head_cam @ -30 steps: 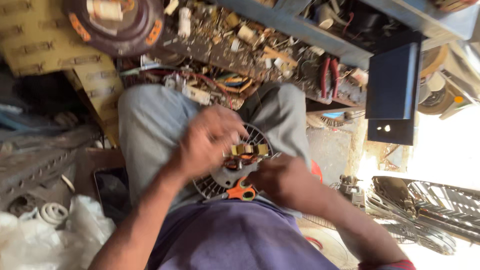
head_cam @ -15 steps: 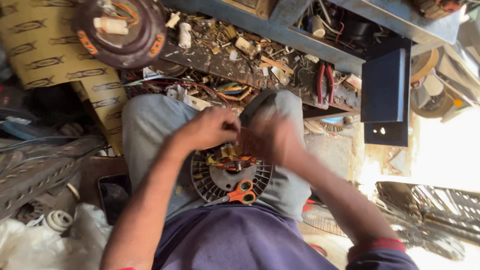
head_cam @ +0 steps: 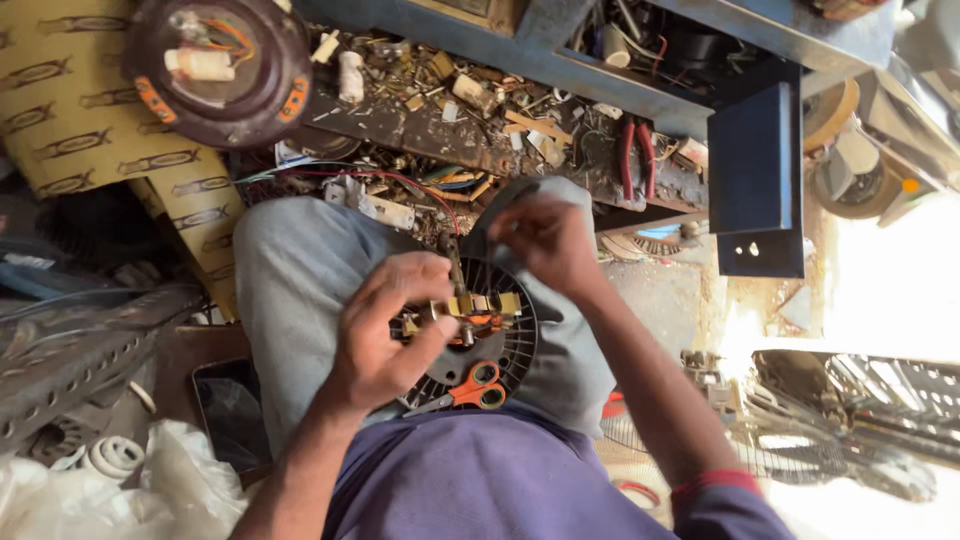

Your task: The person repairs a fan motor by hand, using a small pair of orange-handled scissors to cut and position copper wires and insulating paper within the motor stator.

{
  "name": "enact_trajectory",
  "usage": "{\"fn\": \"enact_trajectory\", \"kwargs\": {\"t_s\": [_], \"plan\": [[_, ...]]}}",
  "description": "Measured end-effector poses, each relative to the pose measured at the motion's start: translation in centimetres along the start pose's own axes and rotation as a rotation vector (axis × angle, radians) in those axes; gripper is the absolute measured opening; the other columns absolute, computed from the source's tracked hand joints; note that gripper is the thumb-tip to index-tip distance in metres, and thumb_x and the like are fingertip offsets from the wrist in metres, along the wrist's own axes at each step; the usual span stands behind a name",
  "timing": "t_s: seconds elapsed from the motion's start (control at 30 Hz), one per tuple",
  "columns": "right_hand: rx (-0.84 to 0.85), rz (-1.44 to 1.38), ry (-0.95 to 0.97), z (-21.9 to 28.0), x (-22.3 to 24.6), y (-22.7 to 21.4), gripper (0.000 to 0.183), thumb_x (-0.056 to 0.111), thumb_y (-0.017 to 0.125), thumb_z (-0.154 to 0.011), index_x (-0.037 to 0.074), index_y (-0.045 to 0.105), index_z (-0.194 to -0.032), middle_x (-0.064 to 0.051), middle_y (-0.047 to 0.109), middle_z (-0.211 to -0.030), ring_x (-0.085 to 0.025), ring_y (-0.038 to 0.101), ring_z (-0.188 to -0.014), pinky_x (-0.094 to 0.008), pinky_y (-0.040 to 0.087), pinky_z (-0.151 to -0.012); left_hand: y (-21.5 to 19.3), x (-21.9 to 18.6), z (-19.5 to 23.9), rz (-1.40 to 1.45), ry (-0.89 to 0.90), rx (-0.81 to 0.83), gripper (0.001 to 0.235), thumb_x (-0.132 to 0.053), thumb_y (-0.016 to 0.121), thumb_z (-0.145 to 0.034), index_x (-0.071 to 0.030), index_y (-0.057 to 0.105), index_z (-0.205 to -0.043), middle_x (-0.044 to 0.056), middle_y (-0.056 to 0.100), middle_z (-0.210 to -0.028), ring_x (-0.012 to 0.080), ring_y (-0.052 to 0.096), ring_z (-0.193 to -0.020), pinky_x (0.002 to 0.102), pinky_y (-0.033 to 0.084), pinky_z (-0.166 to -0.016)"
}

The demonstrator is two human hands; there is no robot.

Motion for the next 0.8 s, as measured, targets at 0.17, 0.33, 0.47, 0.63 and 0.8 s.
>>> {"fn": "enact_trajectory", "kwargs": {"t_s": [0.17, 0.33, 0.47, 0.63, 0.8], "plan": [[-0.090, -1.369, 0.356, 0.3, -6.0, 3.7, 0.007, 0.013, 0.063, -0.101, 0.008, 0.064, -0.097, -0.007, 0.073, -0.111, -0.013, 0.066, -0.071, -0.023, 0.044, -0.052, 3.4, 5.9, 2.8, 0.132, -0.418, 0.143, 0.053, -0.009, 0.081, -0.083, -0.005, 0.060, -0.132, 0.009, 0.071, -0.102, 0.0150, 0.070, -0.093, 0.030, 0.058, -0.081], [0.098, -1.712, 0.163, 2.9, -2.8, 5.7, 0.013, 0.017, 0.062, -0.115, 0.004, 0.061, -0.112, -0.010, 0.066, -0.117, -0.014, 0.065, -0.083, -0.027, 0.051, -0.067, 3.4, 6.7, 3.5, 0.494, -0.599, -0.080, 0.049, -0.004, 0.077, -0.087, -0.001, 0.058, -0.132, 0.006, 0.071, -0.106, 0.0089, 0.069, -0.095, 0.025, 0.059, -0.085], [-0.002, -0.208, -0.157, 5.6, 4.5, 1.7, 0.059, 0.046, 0.026, -0.108, 0.002, 0.059, -0.128, -0.012, 0.066, -0.127, -0.025, 0.064, -0.121, -0.039, 0.050, -0.104, 2.5, 5.7, 3.7, 0.648, -0.669, -0.192, 0.046, 0.000, 0.074, -0.090, 0.002, 0.055, -0.132, 0.008, 0.069, -0.112, 0.0115, 0.068, -0.098, 0.027, 0.059, -0.087], [0.022, -1.361, 0.373, 6.7, 4.7, 5.5, 0.063, 0.048, 0.059, -0.100, -0.003, 0.059, -0.137, -0.018, 0.069, -0.126, -0.027, 0.070, -0.111, -0.043, 0.057, -0.097, 2.9, 6.0, 4.0, 0.734, -0.769, -0.191, 0.046, 0.000, 0.072, -0.091, 0.003, 0.054, -0.133, 0.011, 0.069, -0.112, 0.0135, 0.068, -0.099, 0.030, 0.060, -0.088], [-0.080, -1.445, 0.663, 7.9, 4.0, 7.7, 0.058, 0.047, 0.055, -0.099, -0.002, 0.064, -0.128, -0.017, 0.072, -0.119, -0.027, 0.073, -0.103, -0.042, 0.059, -0.090, 2.3, 4.6, 3.1, 0.541, -0.721, -0.128, 0.056, -0.004, 0.068, -0.093, -0.005, 0.047, -0.145, 0.013, 0.066, -0.124, 0.0143, 0.068, -0.107, 0.028, 0.060, -0.092]]}}
Point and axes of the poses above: each hand's wrist, its own z-axis away from the middle knuckle, its own y-axis out of the palm, x = y × z, the point moved 10 cm from there along -z, towards the middle knuckle
